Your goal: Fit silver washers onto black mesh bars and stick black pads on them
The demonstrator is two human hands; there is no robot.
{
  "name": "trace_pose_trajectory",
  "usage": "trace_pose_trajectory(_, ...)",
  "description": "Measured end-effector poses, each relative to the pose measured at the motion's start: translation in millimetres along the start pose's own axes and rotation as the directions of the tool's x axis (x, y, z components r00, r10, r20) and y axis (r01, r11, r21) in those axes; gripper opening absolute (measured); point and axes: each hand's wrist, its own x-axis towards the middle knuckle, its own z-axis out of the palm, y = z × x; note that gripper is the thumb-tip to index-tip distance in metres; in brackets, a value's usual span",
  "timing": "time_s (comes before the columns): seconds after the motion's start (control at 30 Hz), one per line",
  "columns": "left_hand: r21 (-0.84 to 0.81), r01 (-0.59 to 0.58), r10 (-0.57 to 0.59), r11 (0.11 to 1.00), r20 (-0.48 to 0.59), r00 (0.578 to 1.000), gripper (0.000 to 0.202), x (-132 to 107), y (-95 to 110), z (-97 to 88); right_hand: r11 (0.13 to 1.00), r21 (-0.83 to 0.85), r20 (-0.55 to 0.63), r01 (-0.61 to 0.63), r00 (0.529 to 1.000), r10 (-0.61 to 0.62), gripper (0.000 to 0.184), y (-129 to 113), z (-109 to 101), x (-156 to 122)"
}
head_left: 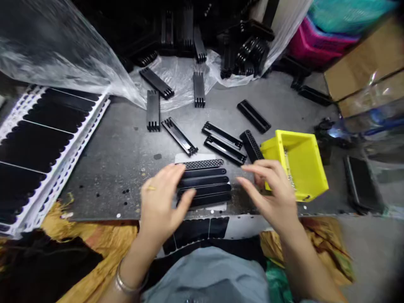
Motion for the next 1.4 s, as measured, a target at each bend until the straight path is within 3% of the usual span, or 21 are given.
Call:
trace_pose_trajectory(0.13,0.052,-0.183,0.172,0.982,0.168,0.971,0.06,-10,14,15.6,1.0,-0.003,0.136,-0.011,0.991,0.012,0.014,0,-25,-44)
trace_pose_trajectory(0.23,0.084,-0.188,0.172,0.979,0.167,0.971,0.058,-11,15,15.9,1.0,-0.011,0.365,0.0,0.931,0.003,0.02,-2,-20,-71)
trace_pose_trajectory(0.3,0.066,-0.196,0.186,0.978,0.14,0.973,0.059,-12,18,10.7,1.0,-0.014,0.419,0.025,0.908,-0.017,0.022,-3,-12,-80)
trace_pose_trajectory(0.4,-0.088,-0.225,0.235,0.97,0.126,0.964,0.062,-21,35,1.5,0.988,0.138,0.36,0.071,0.926,-0.117,0.028,-6,-11,-84)
trace_pose_trajectory(0.47,-0.247,-0.2,0.238,0.948,0.136,0.962,0.052,-29,53,-1.7,0.959,0.263,0.284,0.105,0.942,-0.181,0.03,-8,-18,-82)
trace_pose_trajectory(0.57,-0.411,-0.042,0.115,0.911,0.155,0.981,0.016,-34,75,-1.8,0.94,0.303,0.184,0.156,0.958,-0.219,0.033,-9,-22,-80)
trace_pose_trajectory(0.67,-0.474,0.078,0.009,0.877,0.178,0.984,0.015,-29,85,-1.4,0.937,0.316,0.159,0.151,0.965,-0.209,0.037,-11,-10,-79)
trace_pose_trajectory(0.8,-0.491,0.085,-0.004,0.867,0.164,0.986,0.015,-27,85,-0.1,0.888,0.451,0.082,0.094,0.986,-0.146,0.041,-12,7,-82)
trace_pose_trajectory(0.9,-0.429,0.037,0.002,0.903,0.091,0.996,0.016,-36,80,6.7,0.866,0.491,0.057,0.091,0.989,-0.136,0.031,-7,1,-89)
trace_pose_trajectory(1.0,-0.284,0.009,-0.017,0.959,-0.025,1.0,0.017,-44,73,15.7,0.877,0.47,0.209,0.104,0.952,-0.225,0.021,1,-15,-96)
trace_pose_trajectory(1.1,-0.269,0.055,-0.081,0.961,-0.085,0.993,0.014,-45,69,20.1,0.913,0.405,0.312,0.041,0.933,-0.18,0.025,0,-16,-95)
trace_pose_trajectory(1.27,-0.402,0.073,-0.099,0.913,-0.043,0.994,0.013,-38,73,16.2,0.911,0.413,0.21,-0.016,0.974,-0.078,0.045,-24,17,-78)
trace_pose_trajectory(1.4,-0.451,0.083,-0.1,0.889,-0.013,0.995,0.015,-41,68,14.8,0.887,0.452,0.184,-0.092,0.983,0.008,0.032,-37,23,-72)
